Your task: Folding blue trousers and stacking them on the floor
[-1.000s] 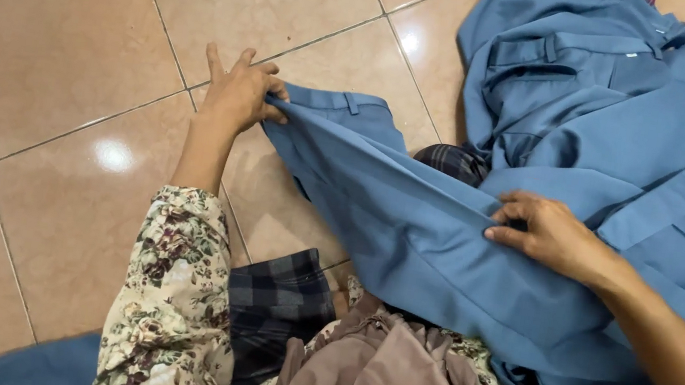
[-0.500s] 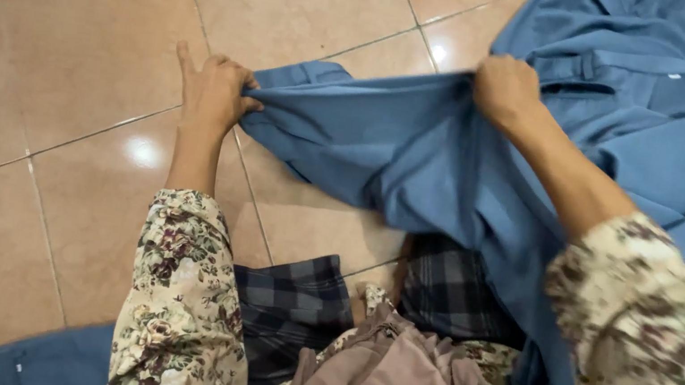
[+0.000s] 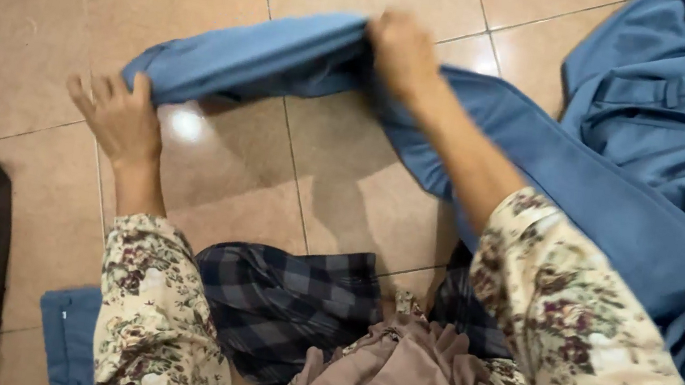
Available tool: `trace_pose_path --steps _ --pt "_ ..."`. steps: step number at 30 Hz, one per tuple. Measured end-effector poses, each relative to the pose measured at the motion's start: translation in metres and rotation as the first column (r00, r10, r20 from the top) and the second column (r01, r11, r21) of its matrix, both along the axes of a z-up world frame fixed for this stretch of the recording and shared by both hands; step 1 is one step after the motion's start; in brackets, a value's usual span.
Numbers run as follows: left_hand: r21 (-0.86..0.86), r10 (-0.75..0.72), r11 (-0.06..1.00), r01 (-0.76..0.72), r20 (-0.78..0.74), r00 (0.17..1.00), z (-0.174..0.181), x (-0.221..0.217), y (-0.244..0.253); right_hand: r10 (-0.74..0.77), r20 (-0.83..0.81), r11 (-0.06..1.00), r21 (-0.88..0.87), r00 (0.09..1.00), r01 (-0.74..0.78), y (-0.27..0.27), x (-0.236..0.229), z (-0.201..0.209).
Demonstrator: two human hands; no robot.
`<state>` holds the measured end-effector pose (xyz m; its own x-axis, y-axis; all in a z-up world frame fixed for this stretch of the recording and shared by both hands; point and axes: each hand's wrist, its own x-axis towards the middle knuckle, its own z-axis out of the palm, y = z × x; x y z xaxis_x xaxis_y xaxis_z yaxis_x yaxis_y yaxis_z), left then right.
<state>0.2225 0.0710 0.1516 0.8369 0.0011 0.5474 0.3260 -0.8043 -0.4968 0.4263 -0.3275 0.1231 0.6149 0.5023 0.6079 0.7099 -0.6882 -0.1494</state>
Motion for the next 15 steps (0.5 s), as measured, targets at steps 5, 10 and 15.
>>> trace_pose_path --steps 5,10,15 --pt "-0.085 0.230 0.965 -0.249 -0.191 0.954 -0.101 -0.095 0.051 0.148 -0.190 0.986 -0.048 0.971 -0.160 0.048 -0.107 -0.070" --pt "-0.433 0.388 0.588 -0.683 -0.590 0.708 -0.212 -0.174 0.088 0.194 -0.216 0.946 -0.217 0.957 -0.241 0.059 -0.168 -0.109" --pt "-0.810 0.440 0.304 -0.501 -0.347 0.828 -0.143 -0.181 -0.002 0.209 -0.235 0.950 -0.183 0.949 -0.255 0.068 -0.166 -0.109"
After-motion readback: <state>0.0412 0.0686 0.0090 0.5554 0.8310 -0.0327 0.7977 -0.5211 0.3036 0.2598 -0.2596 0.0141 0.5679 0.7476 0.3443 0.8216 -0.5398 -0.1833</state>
